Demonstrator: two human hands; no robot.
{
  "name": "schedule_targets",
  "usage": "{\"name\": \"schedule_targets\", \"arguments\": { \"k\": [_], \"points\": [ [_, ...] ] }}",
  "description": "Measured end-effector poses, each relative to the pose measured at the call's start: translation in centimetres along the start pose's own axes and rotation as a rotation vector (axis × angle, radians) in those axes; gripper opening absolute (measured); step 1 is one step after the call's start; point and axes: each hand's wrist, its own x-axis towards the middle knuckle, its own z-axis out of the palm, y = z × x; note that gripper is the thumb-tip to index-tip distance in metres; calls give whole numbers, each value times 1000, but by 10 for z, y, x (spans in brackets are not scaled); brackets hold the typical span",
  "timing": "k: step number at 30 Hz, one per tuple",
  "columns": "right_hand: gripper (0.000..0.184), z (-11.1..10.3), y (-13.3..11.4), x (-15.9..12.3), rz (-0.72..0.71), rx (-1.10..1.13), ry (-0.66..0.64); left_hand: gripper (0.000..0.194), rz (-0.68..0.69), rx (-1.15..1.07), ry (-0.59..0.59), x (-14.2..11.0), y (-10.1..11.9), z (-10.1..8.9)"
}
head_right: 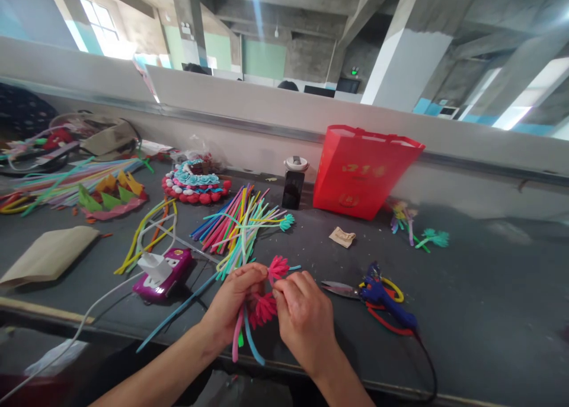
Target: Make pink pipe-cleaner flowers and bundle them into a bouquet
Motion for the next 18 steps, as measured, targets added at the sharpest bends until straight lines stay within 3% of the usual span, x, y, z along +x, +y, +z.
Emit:
{"name": "schedule_targets", "arguments": {
  "k": [8,18],
  "points": [
    [10,-5,4,1,194,304,-17,22,-57,50,-157,-1,7,-6],
    [10,-8,7,5,297,455,-126,19,37,190,-205,1,9,-9]
  ]
}}
